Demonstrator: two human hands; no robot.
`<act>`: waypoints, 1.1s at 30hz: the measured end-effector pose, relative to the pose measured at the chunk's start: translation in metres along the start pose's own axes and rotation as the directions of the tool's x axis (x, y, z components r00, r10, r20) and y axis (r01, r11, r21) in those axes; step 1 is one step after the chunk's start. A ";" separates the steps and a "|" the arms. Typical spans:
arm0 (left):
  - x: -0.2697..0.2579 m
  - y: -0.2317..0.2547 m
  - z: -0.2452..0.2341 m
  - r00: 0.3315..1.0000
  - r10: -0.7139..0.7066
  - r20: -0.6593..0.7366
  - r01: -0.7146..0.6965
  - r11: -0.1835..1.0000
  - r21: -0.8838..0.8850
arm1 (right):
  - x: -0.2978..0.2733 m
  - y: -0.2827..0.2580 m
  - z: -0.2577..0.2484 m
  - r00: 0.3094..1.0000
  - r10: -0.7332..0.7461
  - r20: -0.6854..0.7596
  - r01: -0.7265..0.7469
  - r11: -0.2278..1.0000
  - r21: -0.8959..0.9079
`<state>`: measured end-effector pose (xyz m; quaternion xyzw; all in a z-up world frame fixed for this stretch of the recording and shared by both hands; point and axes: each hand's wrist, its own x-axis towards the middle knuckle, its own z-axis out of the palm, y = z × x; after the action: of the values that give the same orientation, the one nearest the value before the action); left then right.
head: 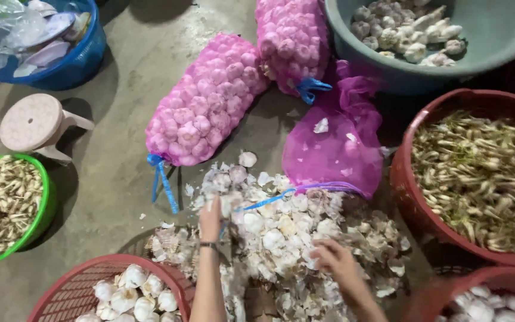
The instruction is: The person sits on the floor and peels garlic cloves by hand, removing the outer skins and placing the peeled cloves into a red basket. They work through a large pile of garlic bulbs and skins, occasionally handling mesh bags of garlic.
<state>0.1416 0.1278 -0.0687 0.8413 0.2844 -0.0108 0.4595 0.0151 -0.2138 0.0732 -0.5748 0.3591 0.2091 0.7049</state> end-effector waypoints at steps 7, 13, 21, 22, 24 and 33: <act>-0.180 0.089 0.020 0.863 0.284 0.418 0.015 0.812 -0.583 | -0.023 0.017 0.024 0.912 -0.298 0.280 0.322 0.946 -0.042; -0.223 0.118 -0.008 0.784 0.386 0.486 -0.137 0.871 -0.472 | -0.024 0.017 0.022 0.849 -0.493 0.188 0.497 0.867 0.031; -0.240 0.116 -0.016 0.484 0.495 0.722 0.173 0.755 -0.633 | -0.005 0.032 0.014 0.889 -0.457 -0.023 0.457 0.887 0.062; -0.238 0.111 -0.014 0.491 0.453 0.744 0.321 0.700 -0.638 | 0.000 0.036 0.015 0.871 -0.490 -0.030 0.491 0.869 0.062; -0.236 0.105 -0.011 0.495 0.412 0.765 0.459 0.624 -0.632 | 0.007 0.043 0.015 0.851 -0.523 -0.034 0.524 0.849 0.061; -0.226 0.113 -0.016 0.623 0.190 0.759 0.695 0.311 -0.648 | -0.030 0.002 0.012 0.714 -0.479 0.510 0.666 0.689 -0.286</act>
<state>0.0040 -0.0126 0.0903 0.2821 0.1756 -0.2639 0.9055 -0.0032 -0.1977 0.0953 -0.7508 -0.0525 0.1617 0.6383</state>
